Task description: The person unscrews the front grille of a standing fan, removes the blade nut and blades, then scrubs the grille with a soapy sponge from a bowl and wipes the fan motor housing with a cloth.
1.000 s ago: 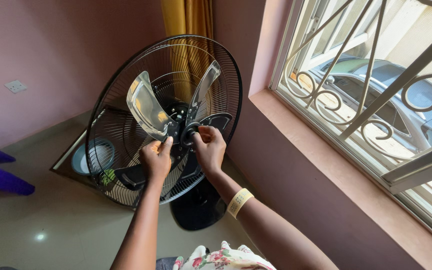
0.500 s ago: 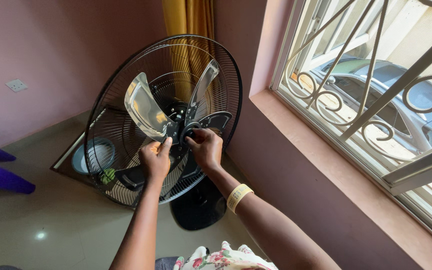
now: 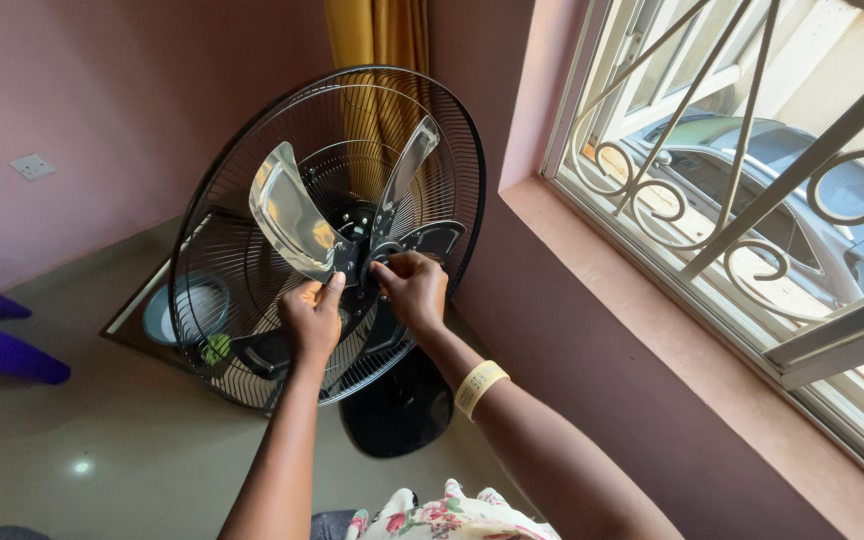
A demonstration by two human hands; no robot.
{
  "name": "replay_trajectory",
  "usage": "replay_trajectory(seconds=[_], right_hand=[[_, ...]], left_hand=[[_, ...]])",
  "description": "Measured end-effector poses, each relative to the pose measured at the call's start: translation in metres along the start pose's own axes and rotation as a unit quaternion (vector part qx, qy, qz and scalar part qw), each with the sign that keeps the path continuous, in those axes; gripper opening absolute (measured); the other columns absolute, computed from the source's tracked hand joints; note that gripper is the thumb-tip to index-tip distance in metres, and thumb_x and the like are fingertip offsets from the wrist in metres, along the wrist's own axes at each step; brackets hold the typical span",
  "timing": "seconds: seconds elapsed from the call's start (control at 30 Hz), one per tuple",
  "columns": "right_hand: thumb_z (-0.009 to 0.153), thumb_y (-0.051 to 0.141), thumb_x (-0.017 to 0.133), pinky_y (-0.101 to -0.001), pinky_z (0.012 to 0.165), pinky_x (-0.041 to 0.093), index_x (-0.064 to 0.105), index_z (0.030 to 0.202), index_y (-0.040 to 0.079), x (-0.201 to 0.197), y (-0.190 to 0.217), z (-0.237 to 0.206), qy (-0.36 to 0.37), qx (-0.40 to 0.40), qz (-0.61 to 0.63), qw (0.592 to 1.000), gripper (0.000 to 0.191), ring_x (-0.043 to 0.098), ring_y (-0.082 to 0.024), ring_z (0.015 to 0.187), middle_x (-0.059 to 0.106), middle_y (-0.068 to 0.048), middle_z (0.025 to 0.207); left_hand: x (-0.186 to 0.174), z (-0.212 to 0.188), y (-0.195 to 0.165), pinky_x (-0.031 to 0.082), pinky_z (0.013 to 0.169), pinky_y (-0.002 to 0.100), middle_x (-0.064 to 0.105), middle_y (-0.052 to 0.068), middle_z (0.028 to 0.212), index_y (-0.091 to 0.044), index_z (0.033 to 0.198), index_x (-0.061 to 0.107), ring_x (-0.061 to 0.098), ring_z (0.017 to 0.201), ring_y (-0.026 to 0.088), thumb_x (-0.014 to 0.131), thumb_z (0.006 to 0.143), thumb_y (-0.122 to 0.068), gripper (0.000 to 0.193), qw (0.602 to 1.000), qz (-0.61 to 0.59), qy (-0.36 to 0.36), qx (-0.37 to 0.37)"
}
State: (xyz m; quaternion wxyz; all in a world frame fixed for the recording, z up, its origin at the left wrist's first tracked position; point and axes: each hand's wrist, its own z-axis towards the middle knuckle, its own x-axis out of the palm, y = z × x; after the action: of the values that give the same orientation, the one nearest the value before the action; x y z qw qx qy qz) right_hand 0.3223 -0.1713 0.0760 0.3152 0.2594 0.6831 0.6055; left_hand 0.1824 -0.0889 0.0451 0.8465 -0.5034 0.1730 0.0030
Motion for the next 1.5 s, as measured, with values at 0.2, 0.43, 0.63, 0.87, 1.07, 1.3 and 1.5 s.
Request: replay_trajectory(seconds=[0.2,0.43,0.63,0.87,1.07,1.3,1.5], right_hand=[[0.08,0.014,0.087,-0.0287,0.066,0.059,0.075,0.101,-0.003,-0.003,-0.016,0.005,-0.019,-0.252,-0.116,0.96,0.03,0.072,-0.016,0.071,0.073,-0.012,0.084],[0.08,0.004,0.079,-0.035,0.071,0.057,0.07,0.11,0.0,-0.019,-0.024,0.007,0.022,-0.393,-0.155,0.906,0.032,0.07,-0.026,0.08,0.067,-0.012,0.094],[0.085,0.001,0.074,-0.0387,0.076,0.056,0.071,0.119,0.004,-0.04,-0.014,-0.013,0.023,-0.349,-0.143,0.926,0.034,0.067,-0.028,0.087,0.067,-0.012,0.1],[0.086,0.002,0.072,-0.0333,0.074,0.06,0.065,0.128,0.007,-0.066,-0.027,-0.025,0.034,-0.254,-0.128,0.958,0.042,0.073,-0.022,0.085,0.068,-0.011,0.112],[0.087,0.001,0.071,-0.0315,0.077,0.061,0.065,0.132,0.009,-0.085,-0.045,-0.026,0.062,-0.216,-0.113,0.968,0.047,0.073,-0.018,0.087,0.071,-0.01,0.113],[0.085,0.0,0.069,-0.0309,0.08,0.061,0.062,0.136,0.01,-0.102,-0.057,-0.036,0.1,-0.204,-0.108,0.968,0.053,0.074,-0.019,0.089,0.072,-0.011,0.113],[0.085,0.001,0.07,-0.0331,0.081,0.06,0.061,0.135,0.009,-0.115,-0.063,-0.05,0.106,-0.21,-0.093,0.967,0.052,0.073,-0.021,0.092,0.072,-0.012,0.112]], left_hand=[[0.004,-0.002,0.01,0.048,0.062,0.028,0.073,0.007,0.071,0.004,0.087,0.076,0.062,0.063,0.009,0.076,0.095,-0.022,0.027,0.999,-0.018,-0.006,-0.026],[0.007,-0.009,0.019,0.05,0.065,0.027,0.076,0.007,0.076,0.003,0.091,0.077,0.068,0.068,0.009,0.076,0.094,-0.022,0.025,0.999,-0.027,-0.007,-0.036],[0.01,-0.016,0.02,0.054,0.079,0.025,0.078,0.008,0.094,0.007,0.103,0.074,0.071,0.084,0.009,0.075,0.095,-0.016,0.025,0.994,-0.101,-0.024,-0.036],[0.028,-0.041,0.019,0.054,0.081,0.027,0.078,0.012,0.095,0.01,0.101,0.072,0.071,0.084,0.013,0.081,0.091,-0.013,0.026,0.972,-0.145,-0.129,-0.133],[0.039,-0.062,0.009,0.056,0.094,0.033,0.075,0.014,0.115,0.006,0.114,0.07,0.073,0.104,0.02,0.078,0.088,-0.015,0.035,0.92,-0.28,-0.191,-0.196],[0.038,-0.077,-0.003,0.057,0.092,0.041,0.075,0.015,0.117,0.003,0.119,0.068,0.073,0.109,0.028,0.069,0.096,-0.038,0.047,0.894,-0.223,-0.157,-0.356],[0.032,-0.099,-0.011,0.056,0.093,0.043,0.073,0.014,0.121,0.0,0.122,0.067,0.072,0.112,0.027,0.068,0.095,-0.041,0.05,0.892,-0.202,-0.126,-0.384]])
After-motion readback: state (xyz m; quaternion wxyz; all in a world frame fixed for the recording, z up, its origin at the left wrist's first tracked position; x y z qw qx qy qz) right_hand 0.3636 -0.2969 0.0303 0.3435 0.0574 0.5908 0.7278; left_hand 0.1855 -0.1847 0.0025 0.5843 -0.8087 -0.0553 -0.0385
